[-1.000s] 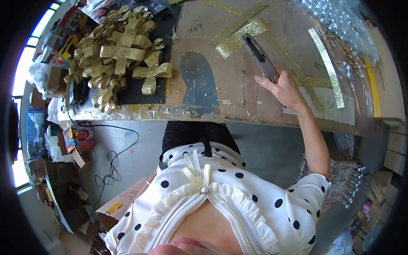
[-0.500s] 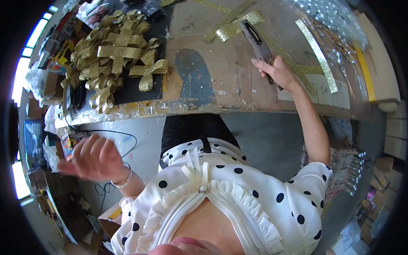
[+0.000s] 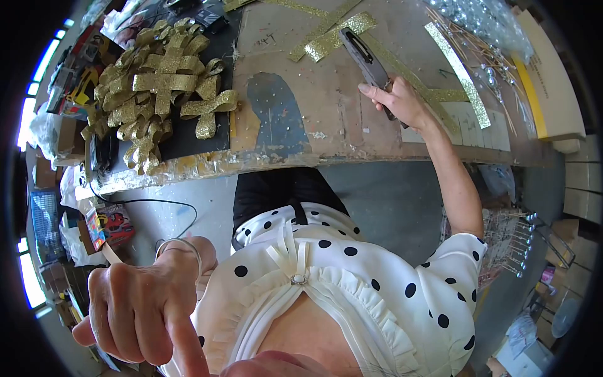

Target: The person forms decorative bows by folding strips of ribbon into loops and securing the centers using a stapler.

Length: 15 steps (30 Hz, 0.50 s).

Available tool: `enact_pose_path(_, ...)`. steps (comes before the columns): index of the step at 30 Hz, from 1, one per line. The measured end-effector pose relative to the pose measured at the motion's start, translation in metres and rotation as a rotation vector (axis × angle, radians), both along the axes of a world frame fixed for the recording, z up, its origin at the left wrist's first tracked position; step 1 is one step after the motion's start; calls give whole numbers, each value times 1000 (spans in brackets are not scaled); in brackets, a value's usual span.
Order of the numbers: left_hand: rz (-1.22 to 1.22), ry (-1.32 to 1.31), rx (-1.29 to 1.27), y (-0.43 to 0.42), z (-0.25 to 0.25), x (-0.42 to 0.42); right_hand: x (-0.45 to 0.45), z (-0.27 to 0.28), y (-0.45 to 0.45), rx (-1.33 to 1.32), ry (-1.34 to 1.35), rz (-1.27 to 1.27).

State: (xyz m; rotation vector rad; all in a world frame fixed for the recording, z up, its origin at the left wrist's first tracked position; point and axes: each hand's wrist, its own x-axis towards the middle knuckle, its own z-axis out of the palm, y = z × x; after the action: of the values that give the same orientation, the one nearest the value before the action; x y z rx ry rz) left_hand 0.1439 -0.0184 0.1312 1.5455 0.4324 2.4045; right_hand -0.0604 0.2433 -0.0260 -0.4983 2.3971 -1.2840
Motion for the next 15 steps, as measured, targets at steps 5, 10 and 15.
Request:
enact_pose_path(5,-90,52,-7,-4,-4,-2,4,1,-4,-64,98,-21)
enact_pose_path(10,19,-1,-1,4,0,-5,3,3,-3,-5,38,7)
enact_pose_path(15,27,12,32,5,-1,-3,1,0,-1,47,61,18)
